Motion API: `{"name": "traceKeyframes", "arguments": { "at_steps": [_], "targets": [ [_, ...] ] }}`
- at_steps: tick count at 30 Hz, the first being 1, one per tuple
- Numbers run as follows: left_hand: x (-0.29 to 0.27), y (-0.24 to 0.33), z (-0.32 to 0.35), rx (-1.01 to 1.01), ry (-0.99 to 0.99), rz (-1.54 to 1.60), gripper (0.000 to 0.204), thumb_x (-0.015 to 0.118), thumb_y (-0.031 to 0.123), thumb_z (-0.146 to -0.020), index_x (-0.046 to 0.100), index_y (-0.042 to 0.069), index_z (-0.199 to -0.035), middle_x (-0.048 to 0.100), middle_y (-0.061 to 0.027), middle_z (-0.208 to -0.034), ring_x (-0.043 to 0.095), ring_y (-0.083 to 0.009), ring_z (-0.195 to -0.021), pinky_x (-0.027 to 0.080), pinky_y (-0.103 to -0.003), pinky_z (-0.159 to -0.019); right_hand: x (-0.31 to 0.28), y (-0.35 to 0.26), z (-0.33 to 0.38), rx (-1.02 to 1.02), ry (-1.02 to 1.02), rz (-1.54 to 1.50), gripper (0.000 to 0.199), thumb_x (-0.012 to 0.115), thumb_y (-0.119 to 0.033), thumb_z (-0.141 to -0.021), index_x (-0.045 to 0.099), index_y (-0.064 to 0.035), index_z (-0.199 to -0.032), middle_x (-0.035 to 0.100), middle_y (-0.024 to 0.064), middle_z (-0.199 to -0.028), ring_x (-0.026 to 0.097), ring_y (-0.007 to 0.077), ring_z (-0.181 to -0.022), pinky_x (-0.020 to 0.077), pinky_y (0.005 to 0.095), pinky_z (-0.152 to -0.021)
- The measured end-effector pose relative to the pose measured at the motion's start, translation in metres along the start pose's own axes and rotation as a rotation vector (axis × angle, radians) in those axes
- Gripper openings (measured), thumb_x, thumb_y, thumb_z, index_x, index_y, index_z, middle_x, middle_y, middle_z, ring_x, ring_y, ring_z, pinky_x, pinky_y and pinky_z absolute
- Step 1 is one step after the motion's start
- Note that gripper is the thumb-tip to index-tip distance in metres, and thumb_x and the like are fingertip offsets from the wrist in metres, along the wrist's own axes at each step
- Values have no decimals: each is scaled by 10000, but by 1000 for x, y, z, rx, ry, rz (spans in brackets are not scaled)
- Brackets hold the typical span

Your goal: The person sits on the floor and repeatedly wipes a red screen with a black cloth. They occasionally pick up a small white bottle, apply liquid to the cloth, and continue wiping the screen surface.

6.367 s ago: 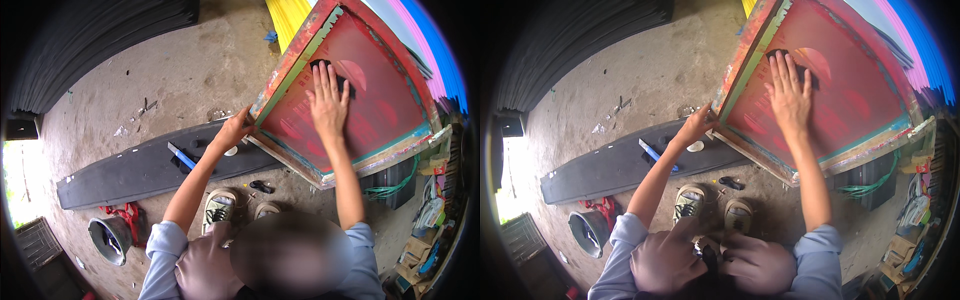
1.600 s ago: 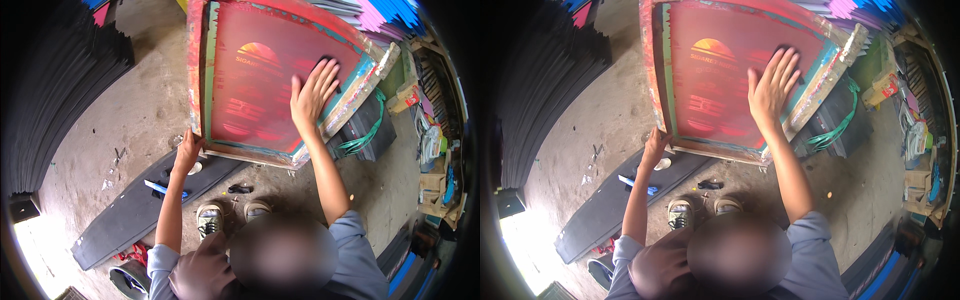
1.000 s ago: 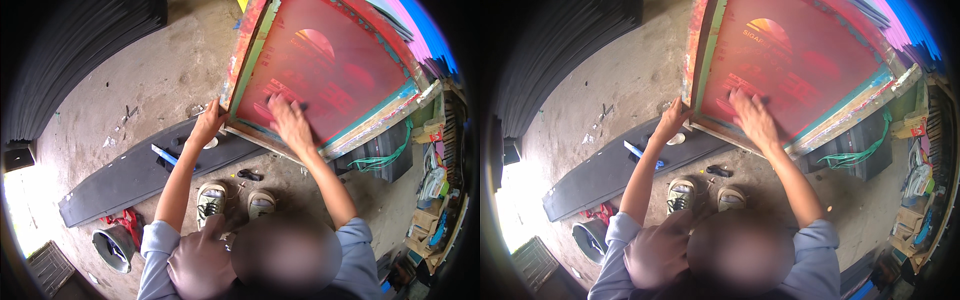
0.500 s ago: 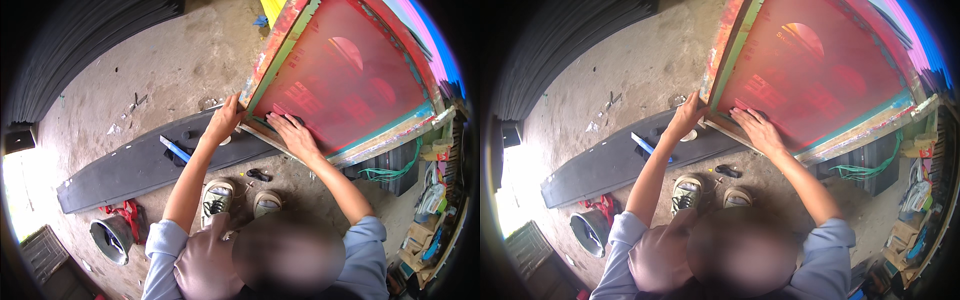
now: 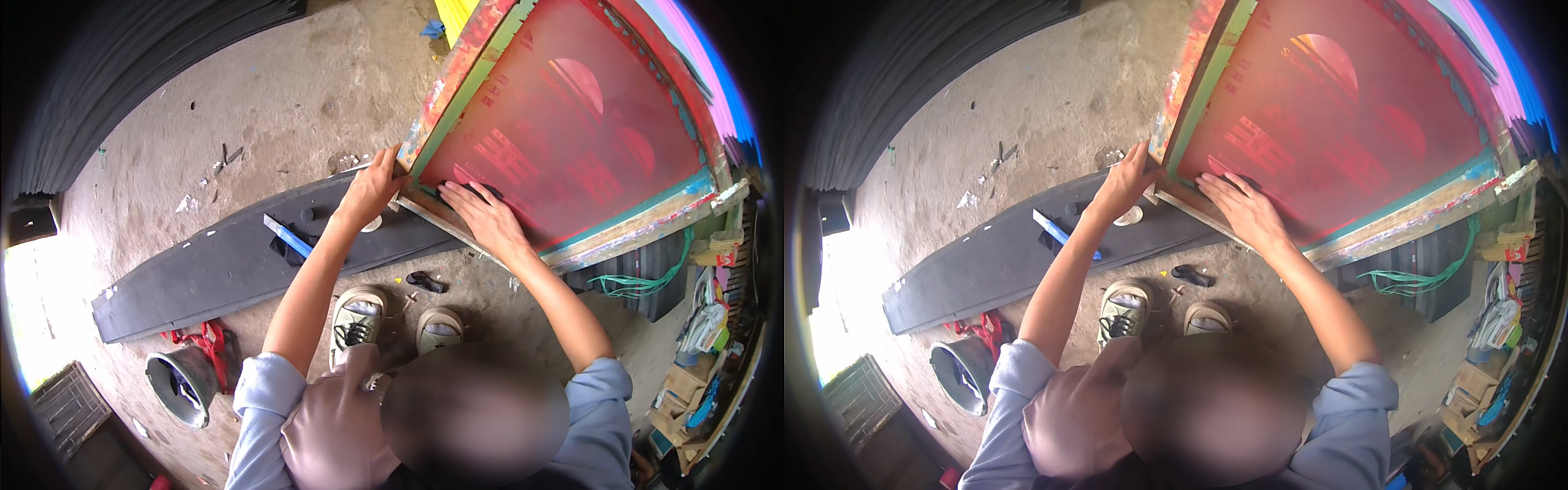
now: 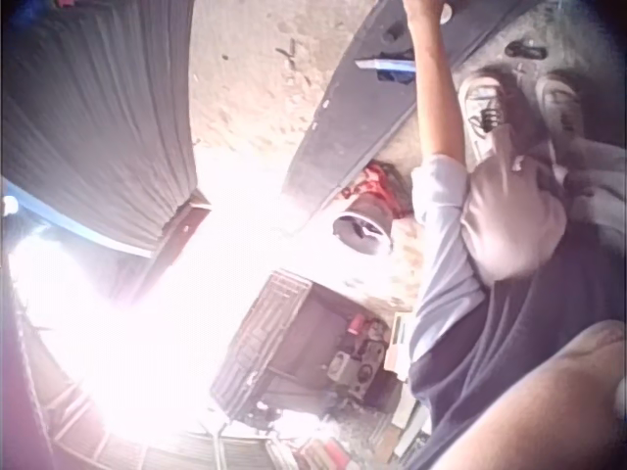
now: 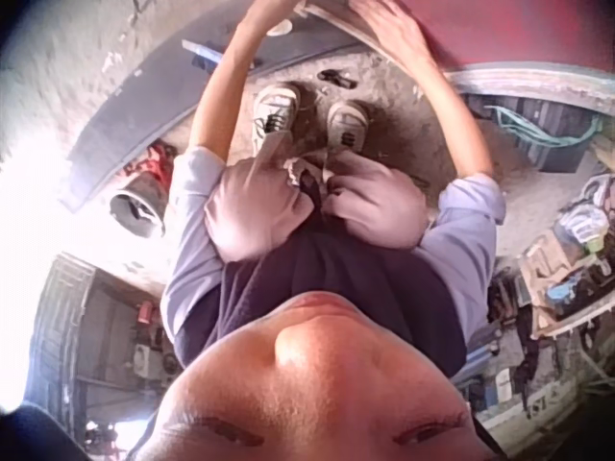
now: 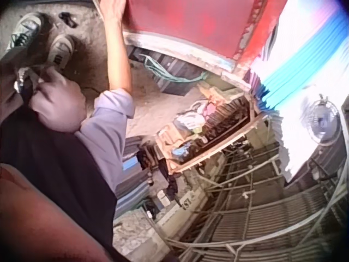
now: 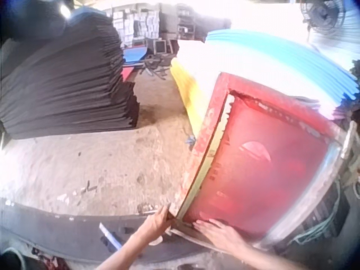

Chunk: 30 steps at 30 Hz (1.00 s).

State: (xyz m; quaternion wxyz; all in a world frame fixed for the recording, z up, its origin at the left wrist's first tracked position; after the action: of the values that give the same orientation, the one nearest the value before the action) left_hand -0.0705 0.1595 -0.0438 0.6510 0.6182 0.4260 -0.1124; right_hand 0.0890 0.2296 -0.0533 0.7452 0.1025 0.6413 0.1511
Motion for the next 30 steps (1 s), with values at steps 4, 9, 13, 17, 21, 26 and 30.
{"name": "traceKeyframes", "arguments": {
  "at_steps": [4,9,13,17,21,26,30],
  "targets": [
    [-3,0,2,37,18,19,514,617,172,-835,367,-5,-1248,535,-211,-1026,590,-415,-854,491,-461,-683,12,8,45,-99,-100,134,610,361,-164,-849,225,-100,-1440,148,-47,-1522,85,75,-1398,36,351,-1161],
    [-1,0,-1,0,-16,-15,518,620,166,-834,355,-2,-1247,513,-216,-1061,586,-422,-854,496,-456,-675,3,7,24,-131,-68,172,592,370,-196,-863,246,-106,-1434,195,-52,-1509,104,86,-1396,39,371,-1156],
    [5,3,-4,-30,-65,20,551,618,194,-839,342,-35,-1256,501,-239,-1093,568,-435,-903,483,-459,-728,-6,7,-23,-100,1,349,587,375,-242,-878,240,-114,-1435,189,-36,-1512,128,110,-1395,83,382,-1157],
    [2,-3,0,-49,-79,8,579,617,211,-840,337,-60,-1268,497,-252,-1113,560,-442,-928,478,-463,-754,-45,93,-3,295,151,85,592,424,-287,-911,219,-143,-1447,186,-16,-1516,153,137,-1396,139,412,-1132],
    [-4,-4,2,-66,-74,19,586,622,210,-834,332,-57,-1267,499,-245,-1119,556,-443,-938,476,-463,-764,-91,129,14,769,487,-6,623,414,-381,-929,200,-117,-1450,194,37,-1513,138,197,-1404,103,505,-1112],
    [2,1,-2,17,15,22,495,621,165,-832,375,13,-1234,519,-206,-1048,590,-415,-851,501,-459,-679,0,14,-3,-27,61,290,568,411,-347,-921,264,-157,-1436,208,-34,-1508,152,119,-1394,99,439,-1135],
    [-1,-3,3,-60,-61,48,533,617,189,-837,355,-24,-1250,509,-224,-1089,567,-434,-906,485,-461,-728,-66,100,-20,303,211,269,577,405,-376,-930,278,-111,-1427,236,21,-1499,175,168,-1394,103,482,-1119]
  ]
}}
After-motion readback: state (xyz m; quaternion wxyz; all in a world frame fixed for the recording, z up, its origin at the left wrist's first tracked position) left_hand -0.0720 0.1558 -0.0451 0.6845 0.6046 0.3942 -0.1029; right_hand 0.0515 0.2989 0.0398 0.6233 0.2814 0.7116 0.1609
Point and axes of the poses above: each hand's wrist, its own z-axis away from the middle knuckle, its own x-axis out of the palm, y = z × x, the point moved 8 cm from there along -z, towards the middle knuckle
